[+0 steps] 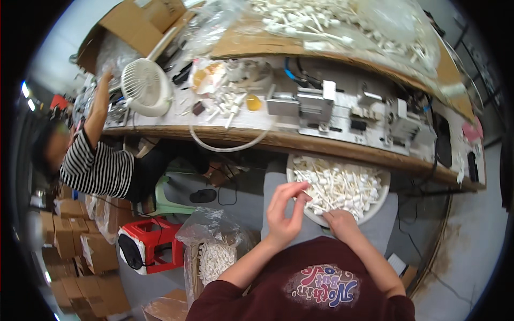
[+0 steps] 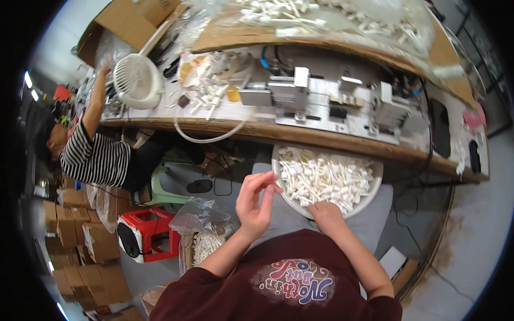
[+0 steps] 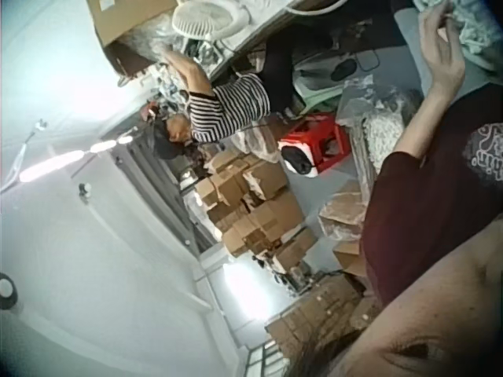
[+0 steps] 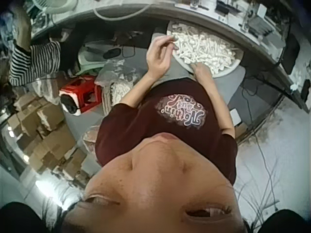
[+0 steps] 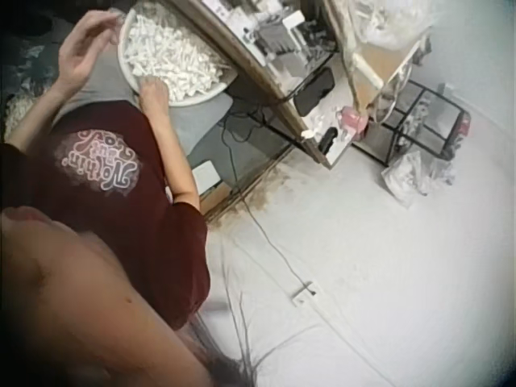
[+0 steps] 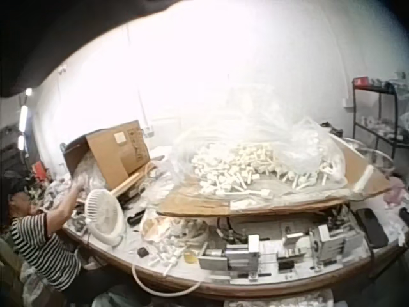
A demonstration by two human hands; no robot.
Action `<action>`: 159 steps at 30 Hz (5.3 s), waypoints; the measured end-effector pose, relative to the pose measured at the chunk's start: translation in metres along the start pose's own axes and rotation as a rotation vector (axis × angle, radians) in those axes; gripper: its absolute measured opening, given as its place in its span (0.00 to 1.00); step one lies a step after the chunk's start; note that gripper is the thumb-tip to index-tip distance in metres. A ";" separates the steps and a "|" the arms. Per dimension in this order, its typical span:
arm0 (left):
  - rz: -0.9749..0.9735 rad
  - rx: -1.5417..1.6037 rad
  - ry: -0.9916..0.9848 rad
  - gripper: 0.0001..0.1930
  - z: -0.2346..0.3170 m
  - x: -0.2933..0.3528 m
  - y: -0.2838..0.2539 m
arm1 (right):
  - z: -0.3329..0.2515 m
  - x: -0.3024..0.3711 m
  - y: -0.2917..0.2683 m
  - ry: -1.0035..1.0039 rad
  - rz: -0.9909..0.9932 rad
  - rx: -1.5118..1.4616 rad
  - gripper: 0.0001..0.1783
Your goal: The recorder is assembling small white plastic components using a pneumatic jig on a workbench.
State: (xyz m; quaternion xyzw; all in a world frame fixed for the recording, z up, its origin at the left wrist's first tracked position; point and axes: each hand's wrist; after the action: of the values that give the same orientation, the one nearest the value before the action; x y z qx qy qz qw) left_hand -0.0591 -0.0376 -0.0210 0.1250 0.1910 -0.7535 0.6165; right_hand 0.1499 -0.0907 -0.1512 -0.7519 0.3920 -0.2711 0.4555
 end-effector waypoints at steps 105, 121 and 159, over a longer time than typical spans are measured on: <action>-0.445 -0.768 0.411 0.15 -0.008 -0.154 0.055 | 0.116 -0.162 -0.388 -0.130 0.573 0.639 0.09; -0.482 -0.650 0.236 0.20 -0.006 -0.163 0.054 | 0.038 -0.076 -0.323 0.195 0.511 -1.262 0.10; -0.439 0.071 0.025 0.22 0.007 -0.140 0.058 | 0.000 -0.067 -0.239 0.261 0.632 -1.436 0.14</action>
State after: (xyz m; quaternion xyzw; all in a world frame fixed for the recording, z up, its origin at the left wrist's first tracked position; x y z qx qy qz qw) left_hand 0.0274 0.0726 0.0368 0.1112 0.1946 -0.8743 0.4306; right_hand 0.1952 0.0312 0.0600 -0.6771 0.7159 0.1041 -0.1350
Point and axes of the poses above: each hand's wrist, its own x-axis away from the middle knuckle, its own y-axis out of the palm, z = x × y, and after that the axes turned 10 degrees about -z, right-handed
